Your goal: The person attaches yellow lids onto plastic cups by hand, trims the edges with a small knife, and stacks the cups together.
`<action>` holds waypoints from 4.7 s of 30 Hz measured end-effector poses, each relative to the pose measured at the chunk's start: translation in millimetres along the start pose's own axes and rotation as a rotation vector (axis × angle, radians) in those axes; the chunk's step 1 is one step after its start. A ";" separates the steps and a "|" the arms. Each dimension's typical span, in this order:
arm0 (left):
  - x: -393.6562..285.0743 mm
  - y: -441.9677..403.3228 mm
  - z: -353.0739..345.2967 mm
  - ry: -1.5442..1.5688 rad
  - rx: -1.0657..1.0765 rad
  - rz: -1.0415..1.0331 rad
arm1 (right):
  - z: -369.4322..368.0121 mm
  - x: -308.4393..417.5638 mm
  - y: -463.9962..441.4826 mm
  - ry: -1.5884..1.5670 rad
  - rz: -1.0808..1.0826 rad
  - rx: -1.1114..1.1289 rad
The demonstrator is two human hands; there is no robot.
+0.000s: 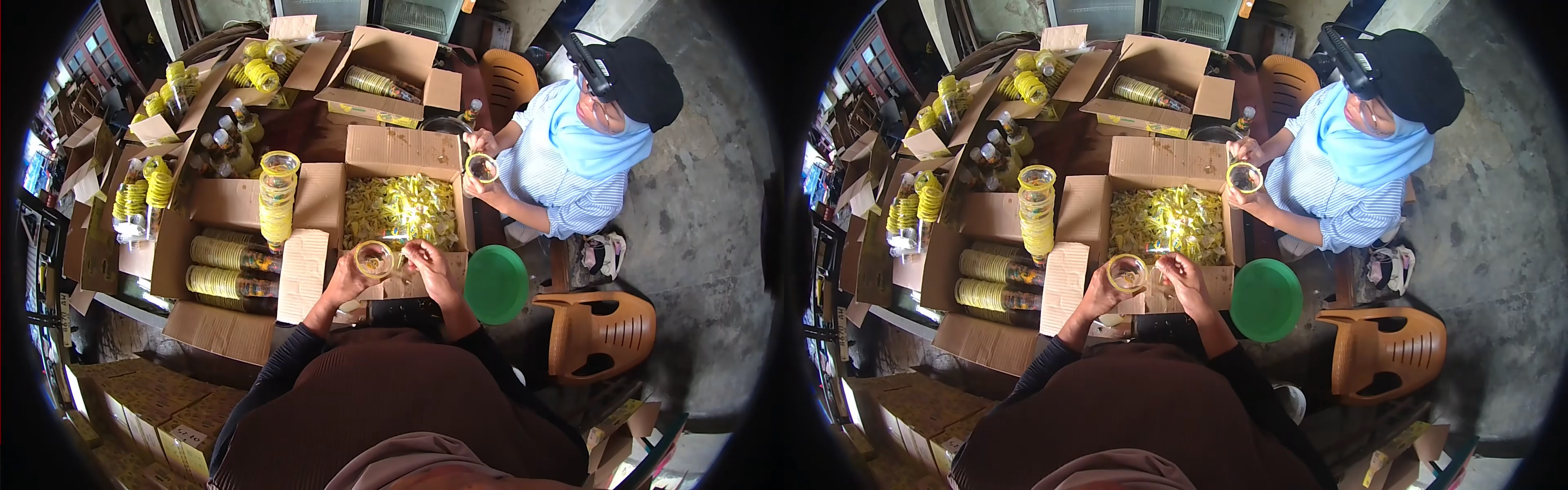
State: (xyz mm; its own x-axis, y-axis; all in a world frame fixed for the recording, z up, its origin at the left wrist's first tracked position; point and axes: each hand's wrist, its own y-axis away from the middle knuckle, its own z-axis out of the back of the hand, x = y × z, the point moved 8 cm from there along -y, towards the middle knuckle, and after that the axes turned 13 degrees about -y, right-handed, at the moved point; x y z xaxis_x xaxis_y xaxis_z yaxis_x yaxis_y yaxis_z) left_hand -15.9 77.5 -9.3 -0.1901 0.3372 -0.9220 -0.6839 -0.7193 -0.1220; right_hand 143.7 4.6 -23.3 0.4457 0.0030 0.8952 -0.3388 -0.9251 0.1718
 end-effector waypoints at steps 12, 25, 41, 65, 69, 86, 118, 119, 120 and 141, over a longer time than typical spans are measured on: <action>-11.9 6.0 -11.9 0.197 0.431 -0.057 | -72.9 55.1 1.5 0.569 0.268 0.399; -15.9 15.1 -20.1 0.183 0.736 -0.043 | -81.7 10.4 -2.2 0.120 -0.200 0.675; 6.7 8.5 23.5 0.766 0.146 0.197 | -11.1 42.8 -36.5 0.416 0.581 0.001; 33.3 9.5 39.6 0.966 -0.105 0.263 | 104.0 58.5 20.6 1.083 0.631 -0.251; 4.1 3.9 96.4 0.876 -0.246 0.180 | 177.4 40.3 41.8 1.092 0.369 -0.492; -92.8 -62.8 273.6 0.010 -0.686 -0.299 | 299.8 -76.9 49.0 1.331 -0.276 -0.527; -20.1 -63.9 220.9 -0.796 -0.366 -0.046 | 122.1 50.0 25.9 1.130 0.504 -0.354; -21.6 -63.4 221.6 -0.833 -0.382 -0.063 | 107.3 48.7 20.1 1.141 0.584 -0.289; -23.9 -62.9 221.3 -0.870 -0.399 -0.082 | 94.7 49.2 15.3 1.146 0.579 -0.299; 56.3 -78.7 -55.7 -0.761 0.063 -0.233 | 73.2 -3.8 19.3 1.243 0.465 -0.227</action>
State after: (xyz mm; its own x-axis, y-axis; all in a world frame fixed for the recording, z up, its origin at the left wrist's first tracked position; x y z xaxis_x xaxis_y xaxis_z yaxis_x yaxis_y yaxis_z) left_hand 66.5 119.3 -72.1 -0.4506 0.8130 -0.3687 -0.7994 -0.5513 -0.2387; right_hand 196.1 -41.1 -53.5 -0.7475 0.1603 0.6446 -0.4343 -0.8522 -0.2917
